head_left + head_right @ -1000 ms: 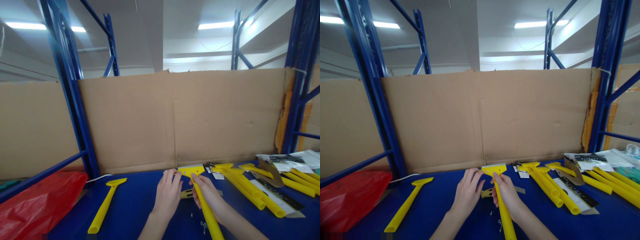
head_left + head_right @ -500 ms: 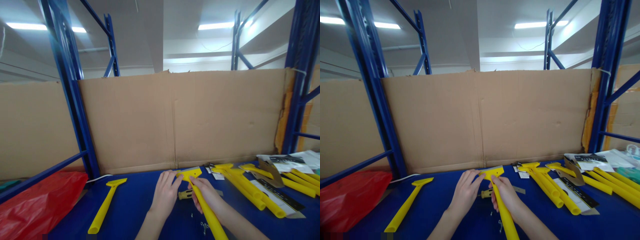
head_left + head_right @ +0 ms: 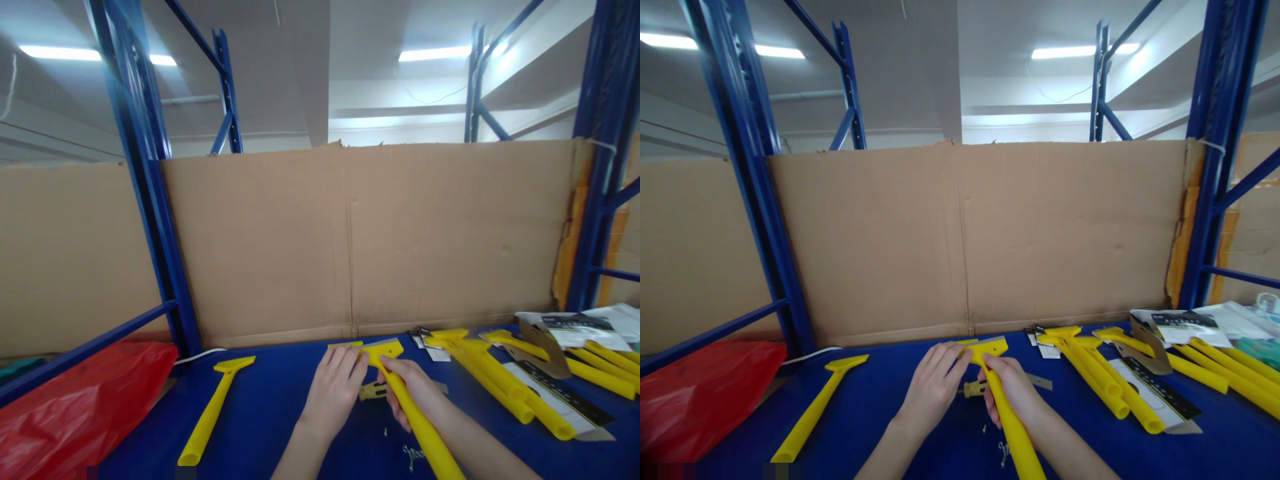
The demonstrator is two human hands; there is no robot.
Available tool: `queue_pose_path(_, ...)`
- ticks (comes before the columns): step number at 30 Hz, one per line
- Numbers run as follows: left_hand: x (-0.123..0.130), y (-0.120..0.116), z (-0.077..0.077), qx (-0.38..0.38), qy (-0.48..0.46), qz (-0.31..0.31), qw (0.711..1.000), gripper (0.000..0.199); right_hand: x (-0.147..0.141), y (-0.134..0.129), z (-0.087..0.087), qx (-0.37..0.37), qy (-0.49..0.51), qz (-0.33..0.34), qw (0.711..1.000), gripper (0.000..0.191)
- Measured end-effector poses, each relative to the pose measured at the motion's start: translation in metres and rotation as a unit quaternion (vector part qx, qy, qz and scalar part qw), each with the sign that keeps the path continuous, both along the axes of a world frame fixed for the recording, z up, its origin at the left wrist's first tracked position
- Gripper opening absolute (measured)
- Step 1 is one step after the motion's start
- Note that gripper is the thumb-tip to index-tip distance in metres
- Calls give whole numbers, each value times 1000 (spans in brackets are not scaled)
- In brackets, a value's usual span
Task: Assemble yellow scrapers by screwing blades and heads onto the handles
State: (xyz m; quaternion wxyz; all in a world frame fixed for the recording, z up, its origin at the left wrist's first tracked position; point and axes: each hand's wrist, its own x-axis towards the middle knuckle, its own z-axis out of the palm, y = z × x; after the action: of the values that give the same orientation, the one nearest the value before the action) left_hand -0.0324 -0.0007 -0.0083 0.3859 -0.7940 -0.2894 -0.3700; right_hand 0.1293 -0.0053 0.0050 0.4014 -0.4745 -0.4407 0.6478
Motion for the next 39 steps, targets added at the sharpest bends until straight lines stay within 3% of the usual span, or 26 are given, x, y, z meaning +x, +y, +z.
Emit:
queue_pose_path(15, 0, 0, -1, 3, -16, -7, 1000, 26, 3, 1, -3, -5, 7, 14, 1000, 35)
queue_pose_path(27, 2, 3, -4, 3, -29, -12, 1000, 34, 6, 7, -2, -34, 41, 65, 996, 43)
queue_pose_path(32, 4, 3, -7, -34, -48, -5, 998, 31, 6, -2, -3, 6, 105, 42, 994, 51)
queue_pose_path(35, 8, 4, -12, -83, -119, 0, 989, 25, 5, -8, 0, 19, 133, 17, 991, 46)
queue_pose_path(39, 13, 9, -17, -209, -266, -21, 941, 19, 8, -8, 7, 11, 122, 0, 992, 38)
